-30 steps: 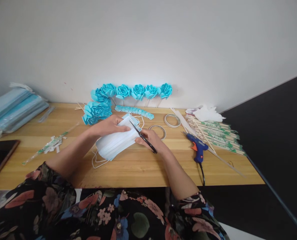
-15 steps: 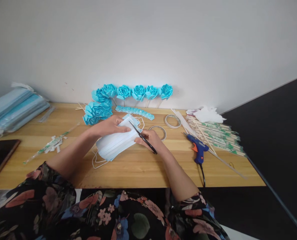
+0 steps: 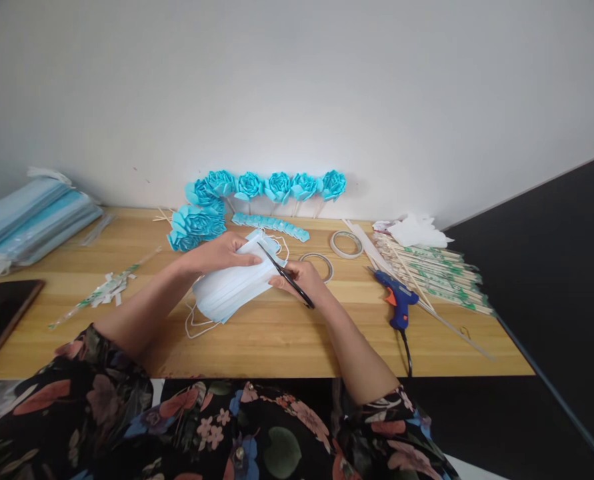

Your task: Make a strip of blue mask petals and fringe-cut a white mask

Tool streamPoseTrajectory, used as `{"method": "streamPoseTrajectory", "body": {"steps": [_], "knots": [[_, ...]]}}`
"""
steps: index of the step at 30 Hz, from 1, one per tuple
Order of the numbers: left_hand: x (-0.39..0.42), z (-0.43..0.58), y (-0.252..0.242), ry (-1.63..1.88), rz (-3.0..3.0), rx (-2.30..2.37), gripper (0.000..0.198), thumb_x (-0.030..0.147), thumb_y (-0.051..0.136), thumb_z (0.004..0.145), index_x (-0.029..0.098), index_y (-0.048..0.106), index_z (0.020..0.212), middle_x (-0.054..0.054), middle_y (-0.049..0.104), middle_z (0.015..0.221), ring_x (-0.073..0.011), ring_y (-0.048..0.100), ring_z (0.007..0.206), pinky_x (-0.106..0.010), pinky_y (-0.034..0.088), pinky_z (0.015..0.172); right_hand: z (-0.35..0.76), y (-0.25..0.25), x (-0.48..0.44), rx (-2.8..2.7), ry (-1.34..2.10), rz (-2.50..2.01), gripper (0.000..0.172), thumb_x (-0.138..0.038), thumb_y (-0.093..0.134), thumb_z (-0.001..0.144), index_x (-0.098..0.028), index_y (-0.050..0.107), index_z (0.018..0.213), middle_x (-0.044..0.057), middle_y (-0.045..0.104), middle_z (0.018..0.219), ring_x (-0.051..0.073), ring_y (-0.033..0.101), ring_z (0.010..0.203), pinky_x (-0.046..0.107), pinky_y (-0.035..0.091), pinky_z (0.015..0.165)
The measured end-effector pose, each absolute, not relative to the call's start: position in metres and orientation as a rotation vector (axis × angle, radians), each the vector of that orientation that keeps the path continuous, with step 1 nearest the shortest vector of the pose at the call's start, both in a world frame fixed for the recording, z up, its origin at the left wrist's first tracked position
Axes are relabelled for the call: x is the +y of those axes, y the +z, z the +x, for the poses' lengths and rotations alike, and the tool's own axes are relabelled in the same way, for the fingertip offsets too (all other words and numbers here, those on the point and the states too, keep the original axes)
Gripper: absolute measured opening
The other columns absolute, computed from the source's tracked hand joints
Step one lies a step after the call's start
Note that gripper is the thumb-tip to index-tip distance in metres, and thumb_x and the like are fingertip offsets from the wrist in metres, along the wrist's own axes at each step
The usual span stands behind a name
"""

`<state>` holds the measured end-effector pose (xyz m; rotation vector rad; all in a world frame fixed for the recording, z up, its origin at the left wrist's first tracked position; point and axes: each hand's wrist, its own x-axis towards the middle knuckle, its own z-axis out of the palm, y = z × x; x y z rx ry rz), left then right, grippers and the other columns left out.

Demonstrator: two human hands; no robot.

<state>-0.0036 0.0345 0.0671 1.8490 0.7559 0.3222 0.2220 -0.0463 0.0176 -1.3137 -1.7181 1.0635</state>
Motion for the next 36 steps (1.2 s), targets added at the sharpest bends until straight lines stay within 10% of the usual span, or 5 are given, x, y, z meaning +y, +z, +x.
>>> {"method": "streamPoseTrajectory", "body": {"steps": [36], "knots": [[0.033,-0.004,0.067,0.32,1.819,0.704,0.043,0.052,0.058,0.088,0.015,0.059,0.068,0.001,0.048,0.06,-0.0081,0.039,0.051,-0.021,0.028,0.045,0.227,0.016,-0.045,-1.91,1.021,-1.125,0.056,-0.074,0.054,0.083,-0.019,0.052,0.076,-0.001,0.048,0.064,0.012,0.042,0.058,0.025,0.034,0.052]]}}
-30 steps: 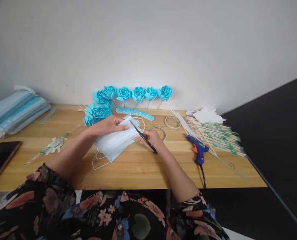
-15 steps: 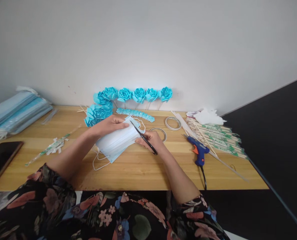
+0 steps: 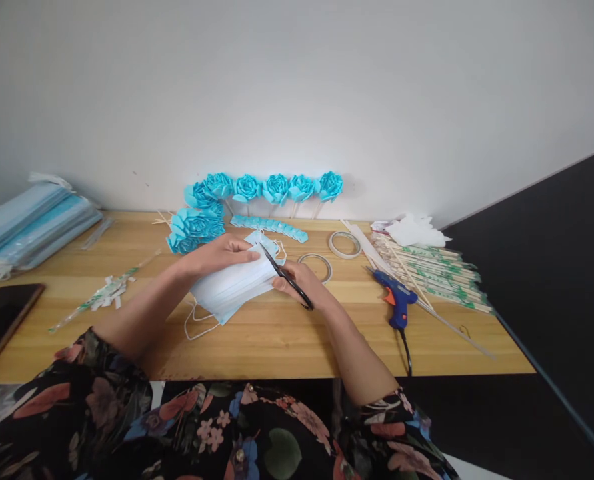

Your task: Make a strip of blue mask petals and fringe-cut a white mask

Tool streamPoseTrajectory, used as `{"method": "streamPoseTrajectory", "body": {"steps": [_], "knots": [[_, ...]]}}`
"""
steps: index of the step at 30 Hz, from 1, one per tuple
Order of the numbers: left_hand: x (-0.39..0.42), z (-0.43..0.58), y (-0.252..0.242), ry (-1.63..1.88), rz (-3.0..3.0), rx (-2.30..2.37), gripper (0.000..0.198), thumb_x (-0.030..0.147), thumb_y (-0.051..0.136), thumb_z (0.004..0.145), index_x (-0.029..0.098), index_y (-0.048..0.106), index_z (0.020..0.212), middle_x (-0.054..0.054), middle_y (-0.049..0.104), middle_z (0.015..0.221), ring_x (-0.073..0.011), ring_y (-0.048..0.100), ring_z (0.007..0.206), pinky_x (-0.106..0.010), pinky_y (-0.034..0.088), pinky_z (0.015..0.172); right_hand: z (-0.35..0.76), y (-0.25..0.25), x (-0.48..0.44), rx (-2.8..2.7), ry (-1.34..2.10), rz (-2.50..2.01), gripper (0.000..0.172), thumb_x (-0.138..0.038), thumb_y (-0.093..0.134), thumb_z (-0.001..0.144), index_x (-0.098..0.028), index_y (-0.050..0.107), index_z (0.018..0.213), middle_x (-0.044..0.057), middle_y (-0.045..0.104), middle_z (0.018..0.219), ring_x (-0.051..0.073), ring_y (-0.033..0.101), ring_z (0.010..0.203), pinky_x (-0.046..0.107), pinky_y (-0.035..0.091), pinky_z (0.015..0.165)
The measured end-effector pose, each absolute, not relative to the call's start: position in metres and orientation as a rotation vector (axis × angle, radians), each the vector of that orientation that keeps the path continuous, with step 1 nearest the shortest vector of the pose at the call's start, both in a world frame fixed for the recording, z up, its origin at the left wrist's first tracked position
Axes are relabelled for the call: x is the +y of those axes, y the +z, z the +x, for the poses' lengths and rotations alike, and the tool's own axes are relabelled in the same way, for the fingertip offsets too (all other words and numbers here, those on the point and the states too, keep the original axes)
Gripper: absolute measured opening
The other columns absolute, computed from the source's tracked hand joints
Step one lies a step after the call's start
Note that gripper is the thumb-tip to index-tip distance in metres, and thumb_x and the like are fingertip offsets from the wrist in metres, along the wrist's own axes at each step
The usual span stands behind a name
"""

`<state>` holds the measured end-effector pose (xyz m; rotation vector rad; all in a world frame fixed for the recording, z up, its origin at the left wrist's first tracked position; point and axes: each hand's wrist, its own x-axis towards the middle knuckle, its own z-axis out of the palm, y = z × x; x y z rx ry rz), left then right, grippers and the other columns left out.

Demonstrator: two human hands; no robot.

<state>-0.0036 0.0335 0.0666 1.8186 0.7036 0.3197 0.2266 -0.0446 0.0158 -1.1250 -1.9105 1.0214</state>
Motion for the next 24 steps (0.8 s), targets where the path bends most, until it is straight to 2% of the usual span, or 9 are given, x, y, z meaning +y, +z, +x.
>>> {"method": "streamPoseTrajectory", "body": {"steps": [8,13,17,24], "knots": [[0.0308,0.004,0.0659,0.327,1.831,0.624,0.047,0.053,0.059,0.086,0.018,0.044,0.06,0.004,0.035,0.057,-0.007,0.029,0.051,-0.021,0.019,0.044,0.2233,0.0194,-0.0449,-1.89,1.013,-1.236,0.06,-0.079,0.056,0.077,-0.019,0.051,0.072,-0.002,0.046,0.06,0.012,0.039,0.056,0.026,0.03,0.051],[0.0298,0.0036,0.0653,0.309,1.809,0.63,0.046,0.055,0.059,0.086,0.017,0.047,0.062,0.004,0.036,0.058,-0.0075,0.03,0.051,-0.021,0.021,0.045,0.2224,0.0166,-0.0456,-1.836,1.021,-1.282,0.06,-0.08,0.058,0.074,-0.02,0.048,0.067,-0.002,0.042,0.057,0.012,0.038,0.053,0.027,0.026,0.049],[0.0298,0.0031,0.0659,0.305,1.822,0.628,0.049,0.056,0.058,0.087,0.018,0.043,0.061,0.004,0.034,0.059,-0.0072,0.029,0.052,-0.021,0.02,0.045,0.2221,0.0161,-0.0469,-1.771,1.053,-1.329,0.058,-0.075,0.064,0.071,-0.021,0.045,0.064,-0.003,0.039,0.054,0.011,0.036,0.051,0.027,0.024,0.047],[0.03,0.0031,0.0674,0.306,1.817,0.626,0.047,0.053,0.061,0.087,0.017,0.046,0.06,0.005,0.035,0.056,-0.007,0.028,0.05,-0.022,0.019,0.044,0.2198,0.0199,-0.0484,-1.712,1.08,-1.323,0.055,-0.071,0.07,0.07,-0.02,0.051,0.064,-0.003,0.04,0.052,0.011,0.037,0.047,0.027,0.025,0.045]]}}
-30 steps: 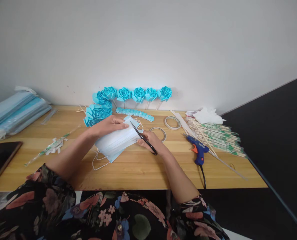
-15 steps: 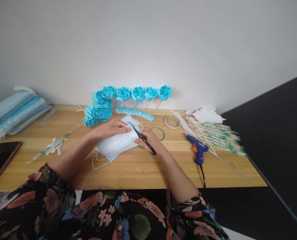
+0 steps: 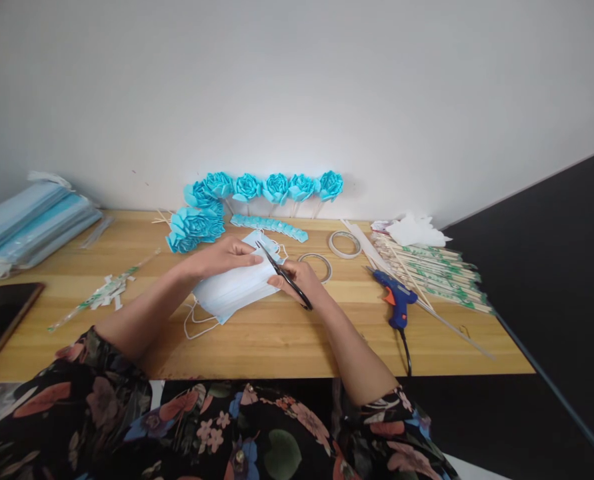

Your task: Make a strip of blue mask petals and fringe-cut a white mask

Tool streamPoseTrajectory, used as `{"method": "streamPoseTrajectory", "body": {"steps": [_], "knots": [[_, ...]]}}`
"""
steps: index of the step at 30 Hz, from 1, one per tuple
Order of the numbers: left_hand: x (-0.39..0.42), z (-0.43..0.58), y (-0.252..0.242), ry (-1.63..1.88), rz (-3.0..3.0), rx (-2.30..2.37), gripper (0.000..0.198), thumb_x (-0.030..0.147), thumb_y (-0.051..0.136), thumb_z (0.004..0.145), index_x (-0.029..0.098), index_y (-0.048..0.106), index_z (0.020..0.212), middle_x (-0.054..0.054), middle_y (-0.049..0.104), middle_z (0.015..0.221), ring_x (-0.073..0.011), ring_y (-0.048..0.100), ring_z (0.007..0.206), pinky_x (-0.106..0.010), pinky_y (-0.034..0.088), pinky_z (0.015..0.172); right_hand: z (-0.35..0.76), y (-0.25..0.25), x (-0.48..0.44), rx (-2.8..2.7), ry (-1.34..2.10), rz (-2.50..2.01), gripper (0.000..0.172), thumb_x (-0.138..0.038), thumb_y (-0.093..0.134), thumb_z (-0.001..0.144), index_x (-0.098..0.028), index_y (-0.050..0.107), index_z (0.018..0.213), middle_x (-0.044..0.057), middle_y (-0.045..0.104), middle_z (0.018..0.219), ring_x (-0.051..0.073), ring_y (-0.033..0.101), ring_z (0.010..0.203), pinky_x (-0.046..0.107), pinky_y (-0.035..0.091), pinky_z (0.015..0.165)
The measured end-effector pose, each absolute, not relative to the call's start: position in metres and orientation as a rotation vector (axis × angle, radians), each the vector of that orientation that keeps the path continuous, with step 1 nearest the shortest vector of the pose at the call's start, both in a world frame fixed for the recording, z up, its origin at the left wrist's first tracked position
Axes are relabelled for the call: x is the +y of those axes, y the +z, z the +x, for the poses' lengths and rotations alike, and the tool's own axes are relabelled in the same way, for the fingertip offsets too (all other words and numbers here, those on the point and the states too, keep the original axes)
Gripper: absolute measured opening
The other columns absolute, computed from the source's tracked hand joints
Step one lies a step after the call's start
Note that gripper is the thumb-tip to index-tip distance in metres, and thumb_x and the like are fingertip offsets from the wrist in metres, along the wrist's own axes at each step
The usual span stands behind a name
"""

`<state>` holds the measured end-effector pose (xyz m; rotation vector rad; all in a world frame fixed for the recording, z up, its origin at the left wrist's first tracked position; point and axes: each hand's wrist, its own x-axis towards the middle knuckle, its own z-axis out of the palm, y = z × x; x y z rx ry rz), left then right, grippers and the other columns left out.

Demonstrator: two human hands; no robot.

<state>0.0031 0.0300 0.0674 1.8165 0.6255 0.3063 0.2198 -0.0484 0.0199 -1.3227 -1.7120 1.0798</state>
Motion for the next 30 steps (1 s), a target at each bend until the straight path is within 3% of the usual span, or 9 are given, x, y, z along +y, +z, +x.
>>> {"method": "streamPoseTrajectory", "body": {"steps": [7,13,18,25,30], "knots": [[0.032,0.0,0.066,0.318,1.826,0.638,0.049,0.055,0.059,0.088,0.017,0.048,0.059,0.004,0.038,0.056,-0.0071,0.031,0.049,-0.021,0.021,0.043,0.221,0.018,-0.047,-1.685,1.08,-1.287,0.049,-0.064,0.071,0.074,-0.019,0.054,0.062,-0.003,0.046,0.049,0.01,0.04,0.043,0.026,0.028,0.042],[0.039,-0.006,0.065,0.313,1.736,0.692,0.039,0.052,0.065,0.084,0.014,0.068,0.077,0.001,0.057,0.063,-0.0088,0.046,0.052,-0.019,0.033,0.045,0.224,0.013,-0.044,-1.541,1.058,-1.327,0.048,-0.064,0.067,0.075,-0.02,0.054,0.062,-0.005,0.045,0.043,0.01,0.041,0.037,0.025,0.033,0.04],[0.043,-0.012,0.071,0.334,1.693,0.779,0.032,0.046,0.069,0.081,0.014,0.075,0.08,-0.001,0.064,0.064,-0.0095,0.051,0.052,-0.018,0.036,0.045,0.225,0.018,-0.045,-1.515,1.042,-1.324,0.048,-0.066,0.066,0.075,-0.021,0.054,0.062,-0.005,0.044,0.042,0.008,0.04,0.036,0.024,0.032,0.04],[0.045,-0.013,0.074,0.441,1.807,0.835,0.031,0.045,0.069,0.079,0.015,0.073,0.073,0.0,0.064,0.065,-0.0097,0.052,0.056,-0.018,0.037,0.049,0.226,0.02,-0.047,-1.45,1.1,-1.342,0.059,-0.078,0.065,0.07,-0.021,0.051,0.064,-0.005,0.048,0.045,0.008,0.04,0.037,0.023,0.031,0.039],[0.046,-0.012,0.068,0.541,1.854,0.797,0.032,0.045,0.065,0.084,0.015,0.07,0.074,0.001,0.059,0.064,-0.0086,0.048,0.056,-0.018,0.034,0.049,0.232,0.019,-0.048,-1.628,1.08,-1.218,0.066,-0.085,0.048,0.079,-0.021,0.052,0.066,0.0,0.051,0.052,0.012,0.047,0.047,0.027,0.038,0.048]]}}
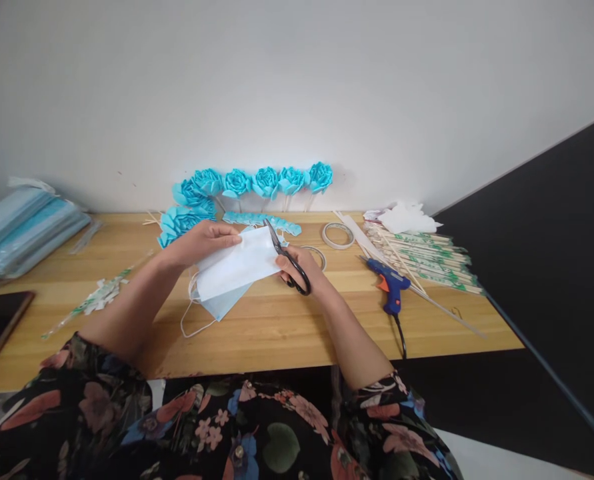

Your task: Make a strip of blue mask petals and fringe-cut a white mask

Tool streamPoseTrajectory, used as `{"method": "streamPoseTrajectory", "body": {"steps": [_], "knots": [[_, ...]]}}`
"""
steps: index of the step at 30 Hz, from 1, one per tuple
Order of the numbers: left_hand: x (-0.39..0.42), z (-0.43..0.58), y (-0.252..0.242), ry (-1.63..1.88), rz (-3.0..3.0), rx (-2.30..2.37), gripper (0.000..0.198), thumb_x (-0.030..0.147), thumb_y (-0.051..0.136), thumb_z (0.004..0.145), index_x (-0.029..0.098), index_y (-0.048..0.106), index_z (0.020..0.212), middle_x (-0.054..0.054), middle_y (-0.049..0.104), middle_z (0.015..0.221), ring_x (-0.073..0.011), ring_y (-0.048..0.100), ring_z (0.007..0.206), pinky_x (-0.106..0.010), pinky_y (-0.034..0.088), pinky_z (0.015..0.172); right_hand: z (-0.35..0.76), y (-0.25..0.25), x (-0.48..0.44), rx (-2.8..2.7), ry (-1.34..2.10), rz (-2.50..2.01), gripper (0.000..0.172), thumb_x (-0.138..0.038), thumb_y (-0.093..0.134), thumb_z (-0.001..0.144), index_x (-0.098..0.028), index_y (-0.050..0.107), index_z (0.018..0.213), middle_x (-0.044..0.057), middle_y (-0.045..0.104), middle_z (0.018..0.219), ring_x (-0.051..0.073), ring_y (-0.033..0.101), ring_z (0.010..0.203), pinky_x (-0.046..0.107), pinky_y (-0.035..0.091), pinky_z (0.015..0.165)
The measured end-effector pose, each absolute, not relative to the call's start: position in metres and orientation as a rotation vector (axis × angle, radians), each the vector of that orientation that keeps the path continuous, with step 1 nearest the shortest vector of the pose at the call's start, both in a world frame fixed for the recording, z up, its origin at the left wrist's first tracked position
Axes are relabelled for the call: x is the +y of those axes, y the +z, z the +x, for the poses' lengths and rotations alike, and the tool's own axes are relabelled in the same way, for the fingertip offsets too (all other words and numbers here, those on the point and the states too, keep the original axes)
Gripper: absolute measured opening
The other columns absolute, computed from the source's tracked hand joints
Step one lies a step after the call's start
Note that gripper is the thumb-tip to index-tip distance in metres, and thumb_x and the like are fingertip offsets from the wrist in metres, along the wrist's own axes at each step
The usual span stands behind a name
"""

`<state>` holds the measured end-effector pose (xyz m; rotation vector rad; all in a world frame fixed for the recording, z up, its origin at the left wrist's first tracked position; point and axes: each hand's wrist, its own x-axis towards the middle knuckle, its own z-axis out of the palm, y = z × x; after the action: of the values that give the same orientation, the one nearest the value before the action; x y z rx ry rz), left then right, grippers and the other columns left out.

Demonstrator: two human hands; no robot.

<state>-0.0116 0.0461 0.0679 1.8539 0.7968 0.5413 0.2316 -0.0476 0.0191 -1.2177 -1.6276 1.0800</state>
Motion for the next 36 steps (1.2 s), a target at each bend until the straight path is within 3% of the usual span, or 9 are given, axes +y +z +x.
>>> {"method": "streamPoseTrajectory", "body": {"steps": [3,6,13,21,26,31,36], "knots": [[0.048,-0.014,0.064,0.597,1.78,0.824,0.033,0.047,0.065,0.084,0.015,0.07,0.081,0.001,0.059,0.066,-0.0086,0.048,0.055,-0.018,0.034,0.048,0.235,0.014,-0.044,-1.771,1.046,-1.091,0.069,-0.086,0.039,0.083,-0.02,0.056,0.071,0.005,0.058,0.069,0.017,0.054,0.065,0.031,0.046,0.064],[0.049,-0.016,0.064,0.696,1.678,0.878,0.035,0.05,0.066,0.082,0.015,0.066,0.08,0.002,0.055,0.064,-0.008,0.045,0.052,-0.018,0.031,0.047,0.235,0.006,-0.04,-1.768,1.114,-1.013,0.07,-0.086,0.043,0.082,-0.019,0.062,0.088,0.007,0.06,0.082,0.02,0.056,0.078,0.034,0.049,0.076],[0.048,-0.01,0.069,1.038,1.493,0.906,0.035,0.05,0.071,0.076,0.016,0.061,0.081,0.002,0.057,0.07,-0.0089,0.046,0.057,-0.019,0.035,0.052,0.232,-0.003,-0.038,-1.524,1.314,-0.83,0.061,-0.064,0.069,0.082,-0.017,0.058,0.121,0.008,0.064,0.096,0.017,0.06,0.077,0.034,0.05,0.074],[0.035,0.004,0.062,1.037,1.444,0.79,0.037,0.05,0.072,0.078,0.017,0.061,0.085,0.002,0.058,0.073,-0.0095,0.048,0.061,-0.019,0.037,0.056,0.211,0.002,-0.033,-1.221,1.192,-0.876,0.07,-0.056,0.087,0.061,-0.025,0.055,0.115,0.005,0.069,0.096,0.019,0.065,0.081,0.036,0.055,0.074],[0.022,0.015,0.054,0.977,1.427,0.733,0.036,0.051,0.071,0.081,0.017,0.061,0.09,0.002,0.06,0.076,-0.0101,0.051,0.063,-0.02,0.041,0.059,0.2,0.004,-0.036,-1.084,0.981,-0.912,0.063,-0.048,0.082,0.071,-0.025,0.053,0.122,0.004,0.069,0.099,0.02,0.067,0.089,0.036,0.055,0.081],[0.015,0.019,0.056,1.019,1.367,0.664,0.036,0.05,0.073,0.08,0.018,0.061,0.091,0.001,0.065,0.081,-0.0113,0.057,0.069,-0.022,0.047,0.067,0.201,0.007,-0.046,-1.055,1.006,-0.916,0.059,-0.045,0.081,0.073,-0.023,0.054,0.121,-0.001,0.065,0.086,0.016,0.063,0.072,0.032,0.055,0.07],[0.012,0.023,0.052,0.992,1.374,0.679,0.037,0.051,0.072,0.079,0.018,0.06,0.091,0.001,0.064,0.079,-0.0118,0.056,0.067,-0.023,0.046,0.065,0.201,0.016,-0.061,-1.07,0.971,-1.004,0.048,-0.049,0.079,0.071,-0.021,0.058,0.105,-0.003,0.06,0.075,0.015,0.058,0.061,0.03,0.051,0.059]]}}
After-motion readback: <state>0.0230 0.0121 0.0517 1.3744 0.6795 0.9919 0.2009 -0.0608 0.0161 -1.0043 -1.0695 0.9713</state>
